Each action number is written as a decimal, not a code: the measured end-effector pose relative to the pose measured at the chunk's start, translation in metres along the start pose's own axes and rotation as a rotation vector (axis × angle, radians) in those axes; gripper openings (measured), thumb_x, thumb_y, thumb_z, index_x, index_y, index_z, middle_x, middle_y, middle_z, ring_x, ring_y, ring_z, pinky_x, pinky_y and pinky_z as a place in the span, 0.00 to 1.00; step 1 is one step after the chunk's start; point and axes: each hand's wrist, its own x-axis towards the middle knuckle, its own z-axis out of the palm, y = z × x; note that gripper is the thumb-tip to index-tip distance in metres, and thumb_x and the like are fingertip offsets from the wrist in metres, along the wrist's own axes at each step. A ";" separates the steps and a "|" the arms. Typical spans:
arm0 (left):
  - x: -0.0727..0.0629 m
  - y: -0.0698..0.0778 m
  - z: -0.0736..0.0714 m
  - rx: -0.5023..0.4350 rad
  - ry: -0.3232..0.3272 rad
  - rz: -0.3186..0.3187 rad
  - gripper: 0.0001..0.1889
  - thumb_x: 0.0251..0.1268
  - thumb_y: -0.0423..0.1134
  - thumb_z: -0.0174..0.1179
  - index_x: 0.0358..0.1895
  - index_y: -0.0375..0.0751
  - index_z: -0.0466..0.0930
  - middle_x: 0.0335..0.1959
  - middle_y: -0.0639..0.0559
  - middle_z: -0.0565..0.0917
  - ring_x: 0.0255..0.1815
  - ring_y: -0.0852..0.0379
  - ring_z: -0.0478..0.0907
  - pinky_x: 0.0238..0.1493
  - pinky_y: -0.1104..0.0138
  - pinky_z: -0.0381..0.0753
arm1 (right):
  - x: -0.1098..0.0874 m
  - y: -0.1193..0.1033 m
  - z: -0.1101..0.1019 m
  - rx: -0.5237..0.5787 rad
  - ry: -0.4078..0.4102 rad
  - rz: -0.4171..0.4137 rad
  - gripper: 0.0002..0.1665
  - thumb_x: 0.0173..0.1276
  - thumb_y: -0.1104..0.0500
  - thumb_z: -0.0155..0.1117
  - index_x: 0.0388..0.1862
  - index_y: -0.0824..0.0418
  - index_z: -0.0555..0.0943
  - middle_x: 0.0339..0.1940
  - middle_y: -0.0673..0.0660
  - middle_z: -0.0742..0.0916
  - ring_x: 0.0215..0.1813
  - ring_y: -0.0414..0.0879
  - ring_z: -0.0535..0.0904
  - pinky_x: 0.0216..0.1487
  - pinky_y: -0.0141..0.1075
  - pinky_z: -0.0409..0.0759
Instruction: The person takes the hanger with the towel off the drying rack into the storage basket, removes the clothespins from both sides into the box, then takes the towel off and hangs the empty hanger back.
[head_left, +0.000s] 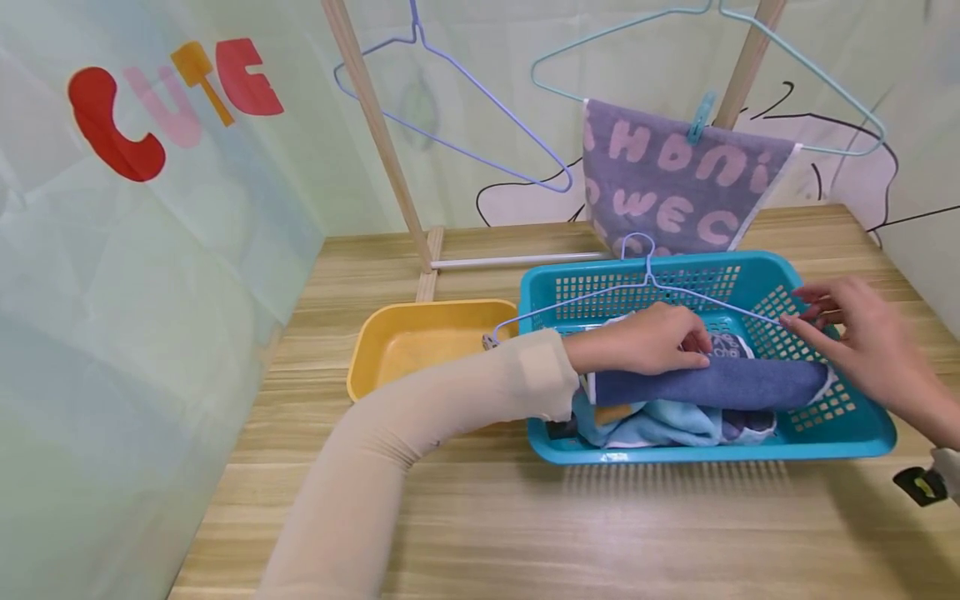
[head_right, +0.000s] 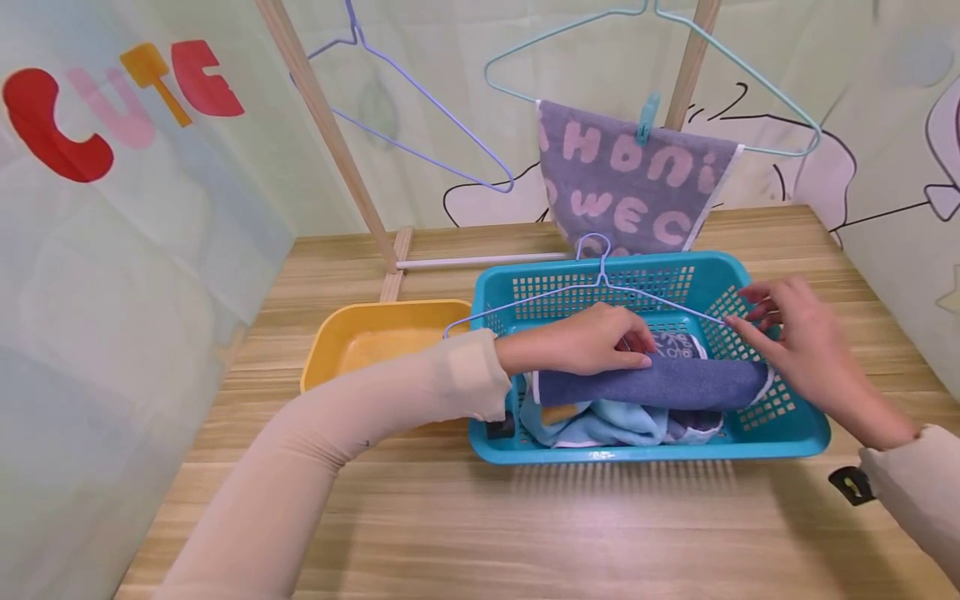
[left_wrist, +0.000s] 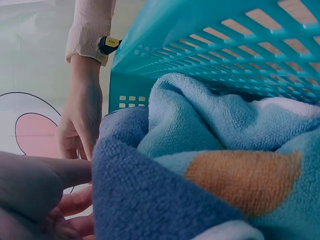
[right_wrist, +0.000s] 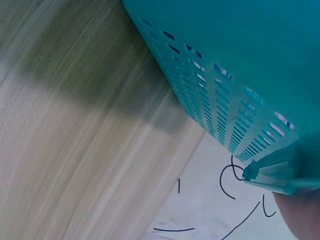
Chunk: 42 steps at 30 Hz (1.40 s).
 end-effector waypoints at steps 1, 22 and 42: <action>0.000 0.000 0.000 -0.002 -0.002 0.000 0.13 0.75 0.39 0.57 0.56 0.39 0.83 0.46 0.55 0.85 0.47 0.68 0.79 0.46 0.81 0.70 | 0.000 0.000 0.001 0.002 -0.014 -0.016 0.20 0.64 0.71 0.69 0.53 0.75 0.75 0.45 0.69 0.78 0.41 0.19 0.64 0.41 0.09 0.62; 0.004 0.006 0.002 0.023 0.041 0.034 0.10 0.73 0.35 0.59 0.51 0.41 0.86 0.43 0.57 0.86 0.44 0.69 0.79 0.44 0.82 0.69 | 0.002 -0.004 0.006 0.096 -0.120 -0.022 0.10 0.70 0.75 0.60 0.48 0.73 0.82 0.40 0.68 0.86 0.35 0.25 0.75 0.33 0.17 0.71; -0.010 0.019 -0.035 -0.038 0.148 0.132 0.07 0.74 0.36 0.58 0.45 0.43 0.85 0.43 0.58 0.84 0.47 0.67 0.76 0.49 0.80 0.69 | 0.008 -0.006 -0.011 0.208 -0.048 0.117 0.11 0.75 0.70 0.57 0.49 0.76 0.81 0.35 0.25 0.78 0.32 0.25 0.75 0.31 0.16 0.72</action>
